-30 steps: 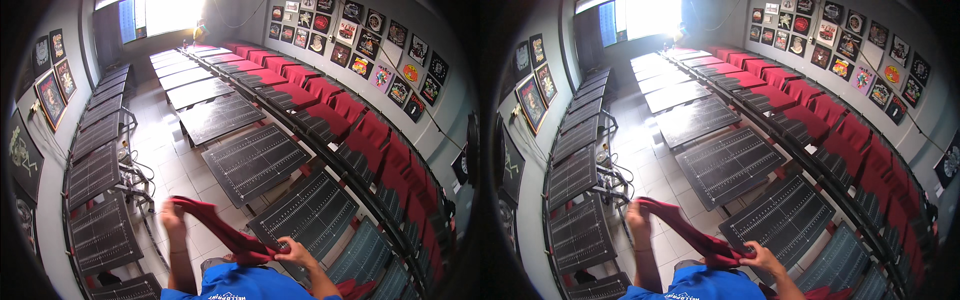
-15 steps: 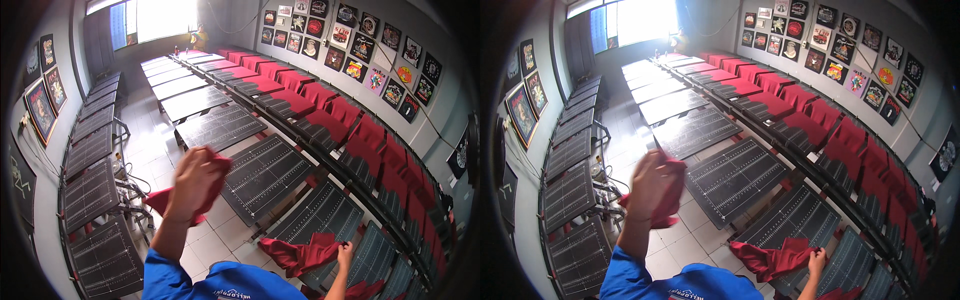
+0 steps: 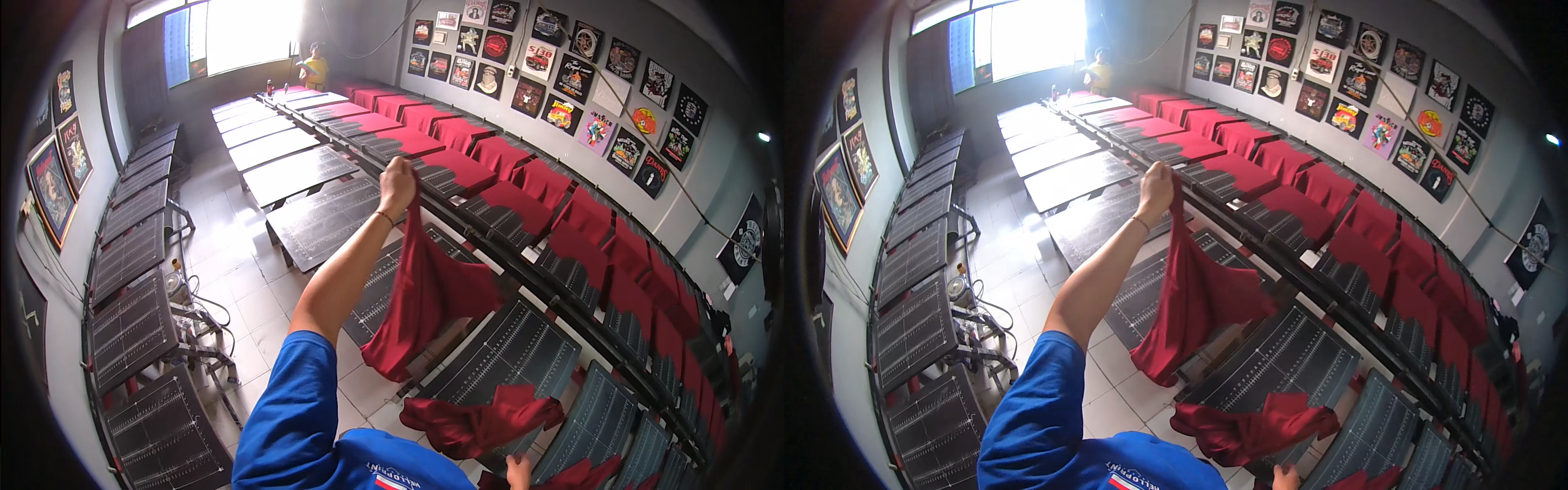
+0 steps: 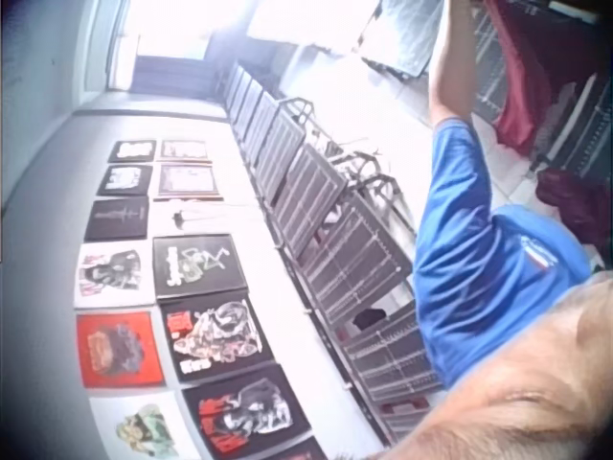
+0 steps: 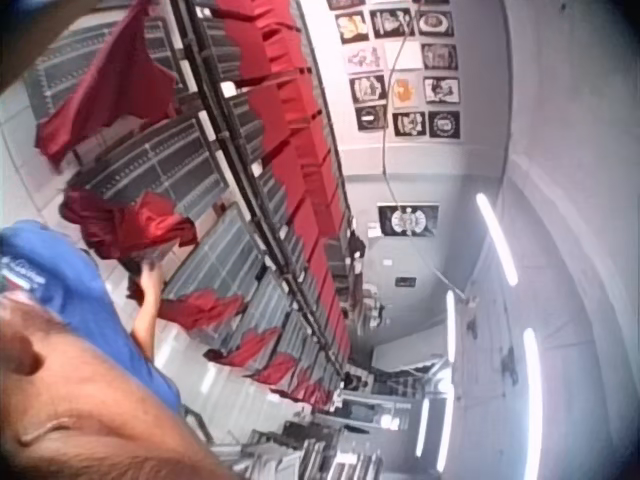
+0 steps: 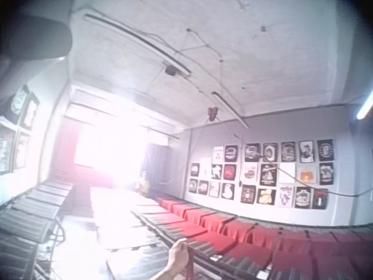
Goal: The person prepares garment pieces for screen printing by smoothing them onto a series of printing platens, then collects and stacks the items from a table.
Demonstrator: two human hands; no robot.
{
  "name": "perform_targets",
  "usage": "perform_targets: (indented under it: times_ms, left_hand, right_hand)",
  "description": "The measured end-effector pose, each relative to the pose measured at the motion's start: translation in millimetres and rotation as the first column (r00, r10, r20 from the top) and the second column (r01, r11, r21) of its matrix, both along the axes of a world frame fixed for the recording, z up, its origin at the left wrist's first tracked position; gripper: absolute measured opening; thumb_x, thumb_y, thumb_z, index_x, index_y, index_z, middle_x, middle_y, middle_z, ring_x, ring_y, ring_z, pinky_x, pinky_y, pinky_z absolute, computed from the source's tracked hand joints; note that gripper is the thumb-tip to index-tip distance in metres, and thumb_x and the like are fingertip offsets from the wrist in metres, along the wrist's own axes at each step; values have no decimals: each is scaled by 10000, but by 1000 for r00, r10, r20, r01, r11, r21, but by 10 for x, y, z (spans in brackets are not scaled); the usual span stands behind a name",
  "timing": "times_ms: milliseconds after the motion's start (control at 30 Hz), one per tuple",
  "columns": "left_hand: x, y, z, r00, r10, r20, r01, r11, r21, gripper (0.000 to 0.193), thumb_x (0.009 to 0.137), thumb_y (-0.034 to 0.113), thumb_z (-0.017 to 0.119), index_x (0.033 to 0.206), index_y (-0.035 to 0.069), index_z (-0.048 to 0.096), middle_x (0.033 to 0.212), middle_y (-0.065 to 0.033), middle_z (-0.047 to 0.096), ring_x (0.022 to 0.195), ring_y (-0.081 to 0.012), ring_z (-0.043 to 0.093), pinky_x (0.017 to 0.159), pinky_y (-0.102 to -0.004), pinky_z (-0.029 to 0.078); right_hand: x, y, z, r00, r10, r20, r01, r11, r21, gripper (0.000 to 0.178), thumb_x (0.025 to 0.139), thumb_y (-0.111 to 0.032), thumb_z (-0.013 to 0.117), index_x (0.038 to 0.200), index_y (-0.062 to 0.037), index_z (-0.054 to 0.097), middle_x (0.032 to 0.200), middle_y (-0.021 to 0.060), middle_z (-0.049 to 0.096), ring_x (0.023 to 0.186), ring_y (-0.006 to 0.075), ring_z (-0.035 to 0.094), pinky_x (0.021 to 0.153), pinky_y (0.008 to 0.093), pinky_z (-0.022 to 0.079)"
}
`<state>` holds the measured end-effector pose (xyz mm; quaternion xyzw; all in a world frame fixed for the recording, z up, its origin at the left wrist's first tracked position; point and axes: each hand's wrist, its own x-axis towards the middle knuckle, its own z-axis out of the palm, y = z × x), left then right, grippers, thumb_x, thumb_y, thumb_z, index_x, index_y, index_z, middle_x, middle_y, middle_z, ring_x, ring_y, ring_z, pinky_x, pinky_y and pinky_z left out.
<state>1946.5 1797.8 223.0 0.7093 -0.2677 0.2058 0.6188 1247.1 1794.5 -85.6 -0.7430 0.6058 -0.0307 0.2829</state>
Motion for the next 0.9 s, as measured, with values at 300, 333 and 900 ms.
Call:
perform_targets:
  times_ms: [300,333,900]
  left_hand:
    - [892,-33,366,980,138,-146,-75,925,373,529,925,176,457,1393,-51,365,1114,-307,640,1077,-439,619,939,-480,492]
    - [724,-45,402,962,260,-81,-215,908,358,447,929,247,502,1278,-31,469,1060,-281,666,1060,-399,643,952,-476,476]
    - [-703,801,620,859,-267,437,184,957,223,155,925,159,575,925,4,584,696,-194,626,644,-332,657,612,-393,506]
  right_hand:
    - [199,251,631,976,126,-178,-113,990,79,633,948,-564,404,1252,-52,618,1174,247,637,1097,390,609,961,484,458]
    - [169,294,648,979,123,-163,-114,991,65,604,956,-533,420,1251,-43,617,1198,243,629,1118,395,598,974,483,452]
    - [379,664,353,988,150,-25,-141,965,222,460,848,-384,668,1157,-43,658,1020,136,723,993,307,679,888,385,511]
